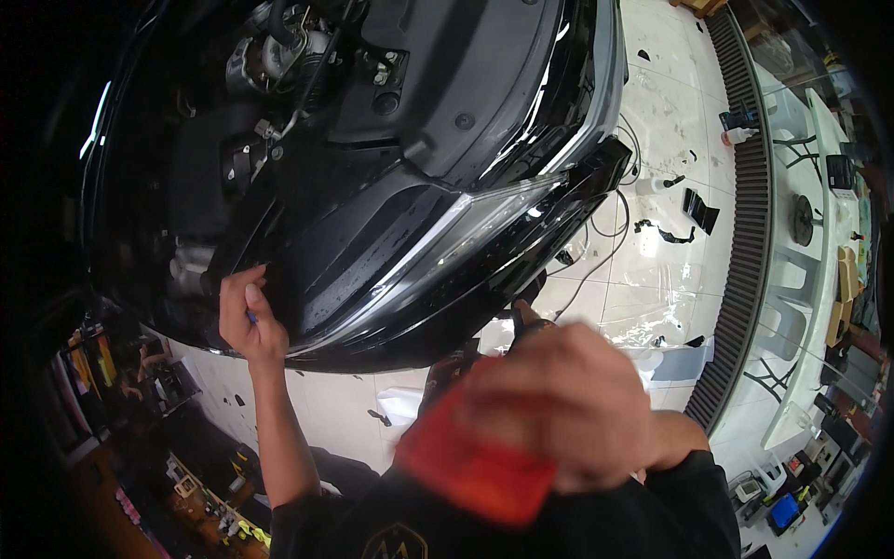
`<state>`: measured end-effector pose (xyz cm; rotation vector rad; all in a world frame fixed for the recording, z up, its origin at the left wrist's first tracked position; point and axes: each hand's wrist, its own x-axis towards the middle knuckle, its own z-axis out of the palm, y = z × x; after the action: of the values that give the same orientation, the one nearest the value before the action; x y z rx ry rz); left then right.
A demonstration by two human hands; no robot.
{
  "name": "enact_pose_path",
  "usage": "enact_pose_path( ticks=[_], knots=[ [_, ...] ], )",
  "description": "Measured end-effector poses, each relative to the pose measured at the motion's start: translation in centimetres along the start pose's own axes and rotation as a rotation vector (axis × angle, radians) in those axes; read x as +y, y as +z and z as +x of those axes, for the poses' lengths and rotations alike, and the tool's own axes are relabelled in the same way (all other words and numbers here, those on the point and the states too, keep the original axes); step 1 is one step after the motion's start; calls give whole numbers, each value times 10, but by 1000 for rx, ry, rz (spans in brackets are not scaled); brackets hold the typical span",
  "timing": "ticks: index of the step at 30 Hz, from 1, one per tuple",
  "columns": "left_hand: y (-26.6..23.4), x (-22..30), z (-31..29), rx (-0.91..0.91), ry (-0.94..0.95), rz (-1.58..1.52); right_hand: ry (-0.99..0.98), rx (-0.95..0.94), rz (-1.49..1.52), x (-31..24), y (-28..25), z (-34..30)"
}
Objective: The person applies a transparent protective film to the front bumper of a black car. They use a red squeegee to smooth the film and remove bubbles, then wipe the surface with a yellow microfiber cloth. A heat gun is used to warm the film for better adhesion.
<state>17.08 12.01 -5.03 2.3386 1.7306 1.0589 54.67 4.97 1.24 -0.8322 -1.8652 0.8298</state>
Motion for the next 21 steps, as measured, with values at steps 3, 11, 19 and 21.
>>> enact_pose_path(
  ticks=[3,11,19,21],
  knots=[
    [0,-1,-1,1,7,10,-85,66,80,-34,-12,5],
    [3,1,2,-10,36,93,-356,316,110,-20,-14,-3],
    [2,4,2,6,56,145,419,122,139,83,5,-50],
    [0,14,6,22,59,181,368,86,220,96,25,-61]
  ],
)
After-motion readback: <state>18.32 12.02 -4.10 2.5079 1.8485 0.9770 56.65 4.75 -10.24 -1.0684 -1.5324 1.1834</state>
